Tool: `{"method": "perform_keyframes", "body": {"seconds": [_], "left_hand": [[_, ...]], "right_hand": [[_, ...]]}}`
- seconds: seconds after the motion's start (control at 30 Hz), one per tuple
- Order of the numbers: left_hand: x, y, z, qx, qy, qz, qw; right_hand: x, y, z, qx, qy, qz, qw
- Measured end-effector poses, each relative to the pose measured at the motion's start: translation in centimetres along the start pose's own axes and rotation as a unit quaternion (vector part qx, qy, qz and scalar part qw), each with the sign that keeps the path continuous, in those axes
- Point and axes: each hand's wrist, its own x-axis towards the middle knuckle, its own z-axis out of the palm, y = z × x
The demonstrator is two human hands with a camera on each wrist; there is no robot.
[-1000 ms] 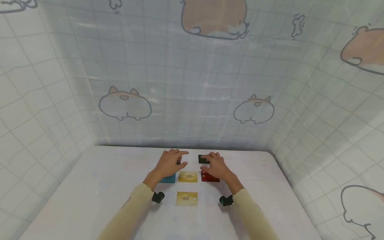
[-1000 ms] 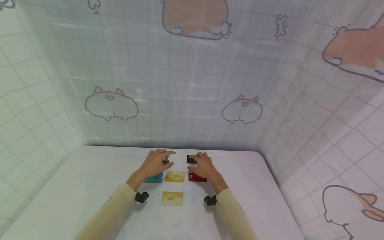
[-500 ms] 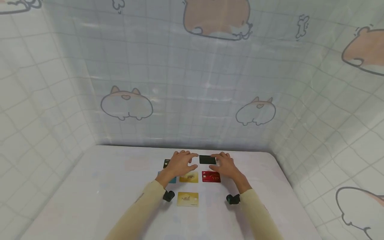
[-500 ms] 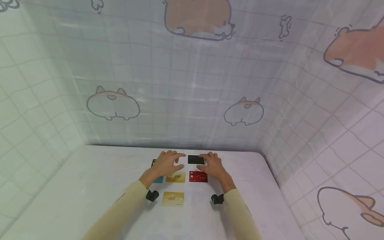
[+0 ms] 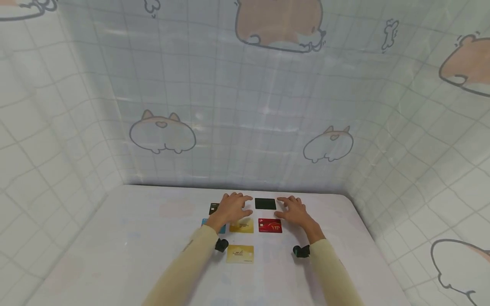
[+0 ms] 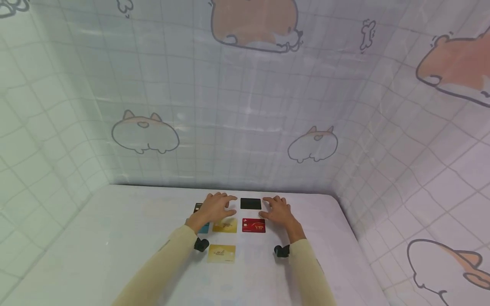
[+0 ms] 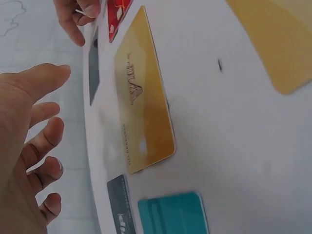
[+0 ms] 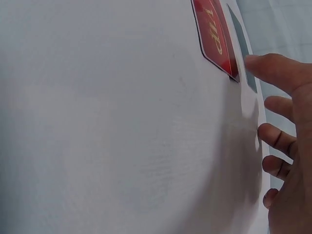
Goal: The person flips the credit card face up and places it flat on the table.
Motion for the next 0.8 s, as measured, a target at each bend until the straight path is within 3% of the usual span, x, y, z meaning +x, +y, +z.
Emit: {"method": "perform_keyframes", "body": {"seconds": [0.17,0.37,0.8], "left_hand": [[0.5,-0.1,0.6,0.009,-0.029,-0.024,0.9993],[0.8,-0.1,1.0,0.015,-0.041,-0.039,0.9983],[1.5,-0.4,1.8,0.012,-0.05,-0.032,0.9981]], "right_hand": [[0.4,-0.4,0.3,-0.014,-0.014,-0.004,0.9998],[0.8,-0.9,0.4,-0.027,-0.014,0.004,0.9995],[1.6,-0.6,0.8,-0.018,-0.008,0.008,0.9998]]}}
